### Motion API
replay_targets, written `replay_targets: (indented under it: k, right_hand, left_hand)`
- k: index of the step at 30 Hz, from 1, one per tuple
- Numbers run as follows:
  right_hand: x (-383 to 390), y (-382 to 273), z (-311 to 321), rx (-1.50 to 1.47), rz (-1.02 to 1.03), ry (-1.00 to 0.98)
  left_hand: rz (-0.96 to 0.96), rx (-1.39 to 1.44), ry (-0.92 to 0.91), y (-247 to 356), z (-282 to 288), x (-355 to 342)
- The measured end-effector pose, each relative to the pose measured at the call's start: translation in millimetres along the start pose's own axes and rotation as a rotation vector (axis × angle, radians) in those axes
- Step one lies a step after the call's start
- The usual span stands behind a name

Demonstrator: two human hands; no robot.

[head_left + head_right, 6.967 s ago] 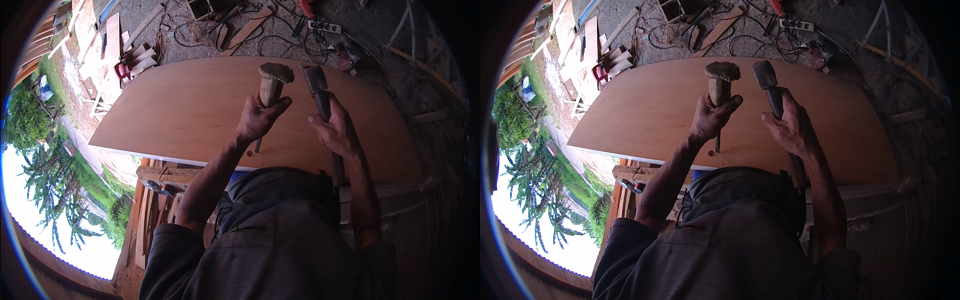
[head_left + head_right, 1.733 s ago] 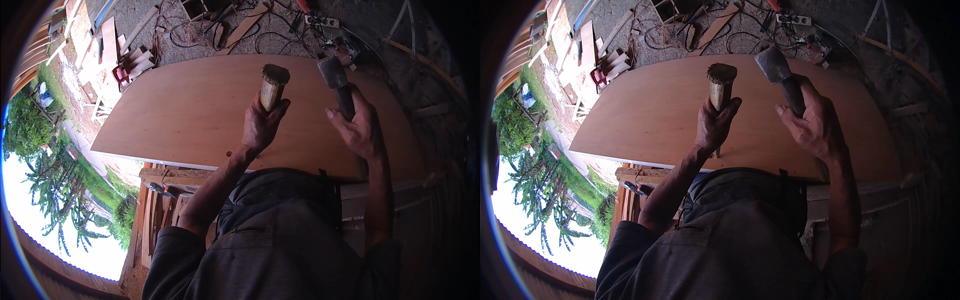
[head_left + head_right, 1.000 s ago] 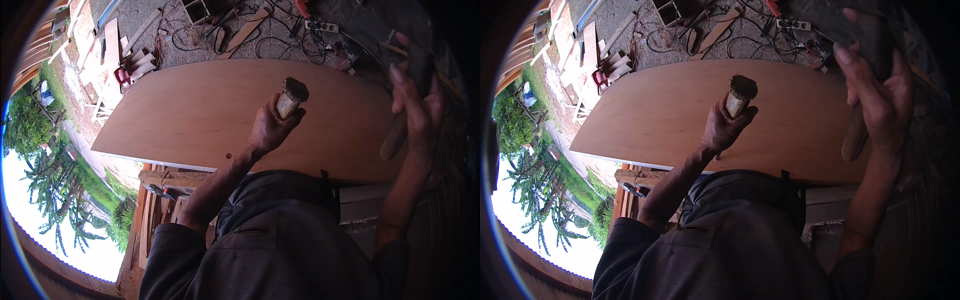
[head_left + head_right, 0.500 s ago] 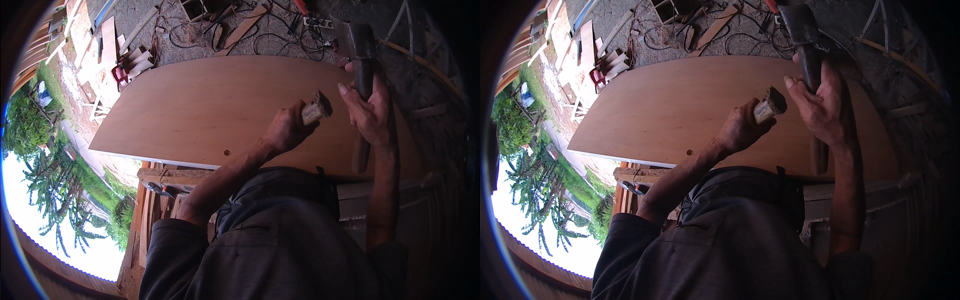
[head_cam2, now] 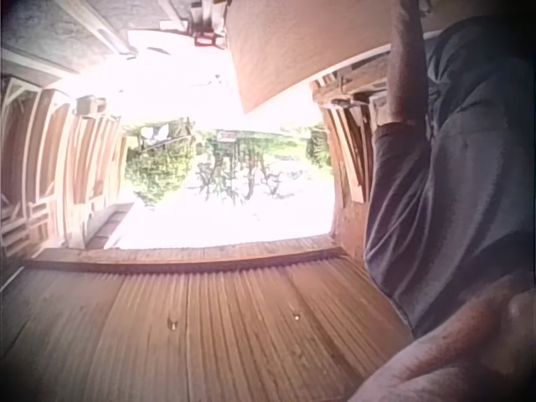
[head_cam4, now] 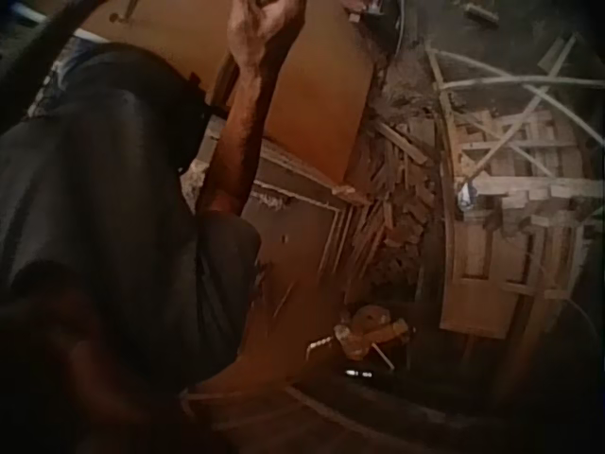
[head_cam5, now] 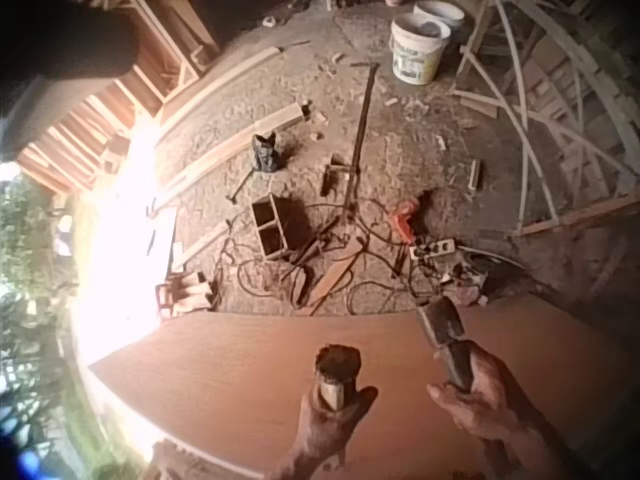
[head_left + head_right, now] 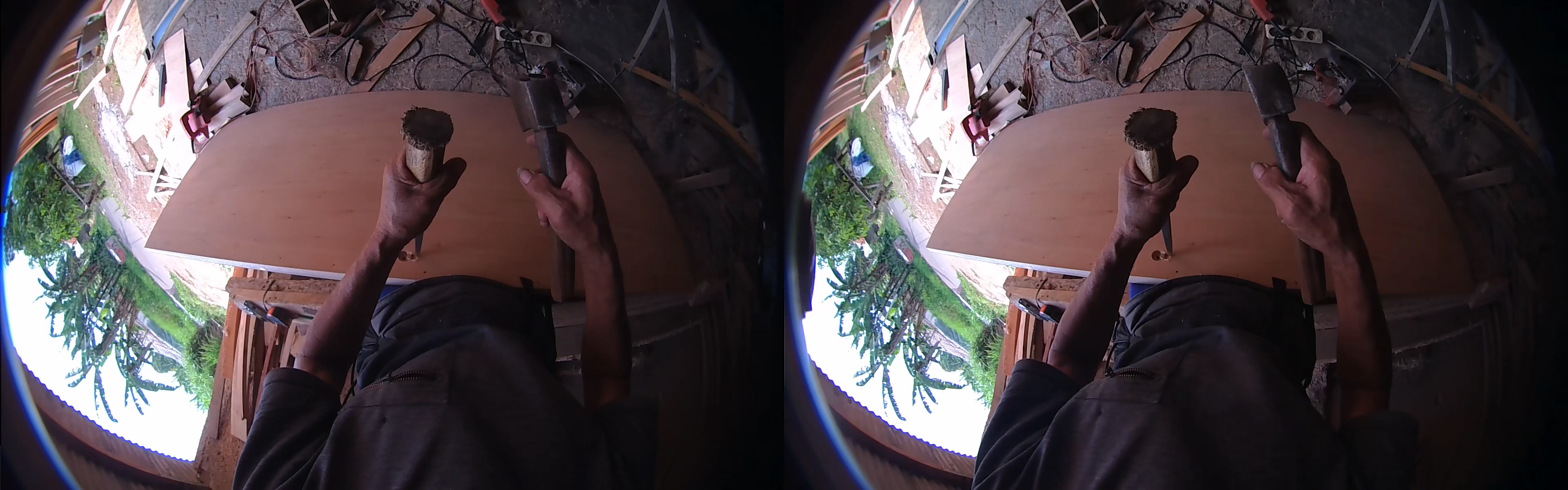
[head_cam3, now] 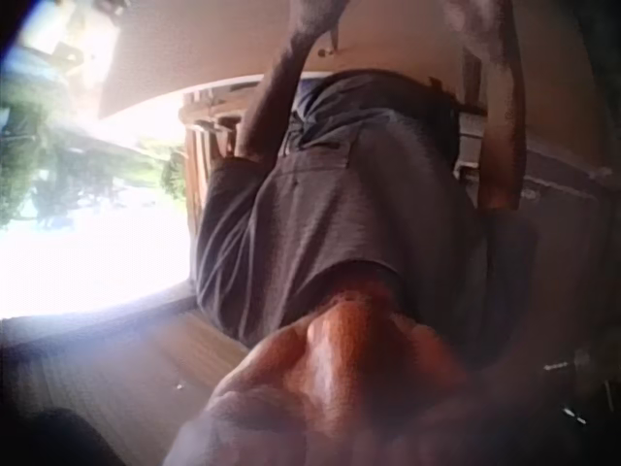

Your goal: The person retrieves a chisel and mallet from a drawer, then uses them to carve holes into a large wooden board. They reposition the board and continue chiseling at different locations.

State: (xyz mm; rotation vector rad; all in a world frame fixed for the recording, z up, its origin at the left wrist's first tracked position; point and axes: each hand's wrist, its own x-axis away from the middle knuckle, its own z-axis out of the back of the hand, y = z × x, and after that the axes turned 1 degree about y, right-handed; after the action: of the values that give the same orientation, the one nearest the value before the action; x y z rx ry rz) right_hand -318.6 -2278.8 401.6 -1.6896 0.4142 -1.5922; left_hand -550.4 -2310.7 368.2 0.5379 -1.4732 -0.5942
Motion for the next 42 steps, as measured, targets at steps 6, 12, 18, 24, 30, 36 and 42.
replay_targets:
  k: [6,12,18,24,30,36,42]
  right_hand:
    - [-0.4,-1.2,-5.8,-0.037,0.0,0.014]
    - [-5.2,1.1,-3.9,0.11,0.091,-0.005]
    - [-10.6,-13.9,-10.0,0.301,0.125,-0.157]
    - [-42.5,-95.5,1.8,0.258,0.731,-0.015]
    - [-31.0,-100.8,-15.9,0.676,0.523,-0.165]
    - [-37.0,-108.7,8.1,0.485,0.665,-0.188]
    - [-35.5,-141.5,9.3,0.287,0.553,0.234]
  left_hand:
    - [-0.004,0.061,0.01,-4.5,6.3,1.1]
    - [-0.032,0.13,0.178,-8.9,16.3,8.0]
    - [0.007,0.199,0.252,-17.3,28.5,15.7]
    - [-0.098,0.085,0.261,-25.1,20.7,19.9]
    - [-0.223,0.035,0.213,-20.9,10.6,20.1]
    - [-0.034,0.024,0.19,-15.8,17.1,26.1]
    - [-0.032,0.031,0.13,-8.0,16.8,27.3]
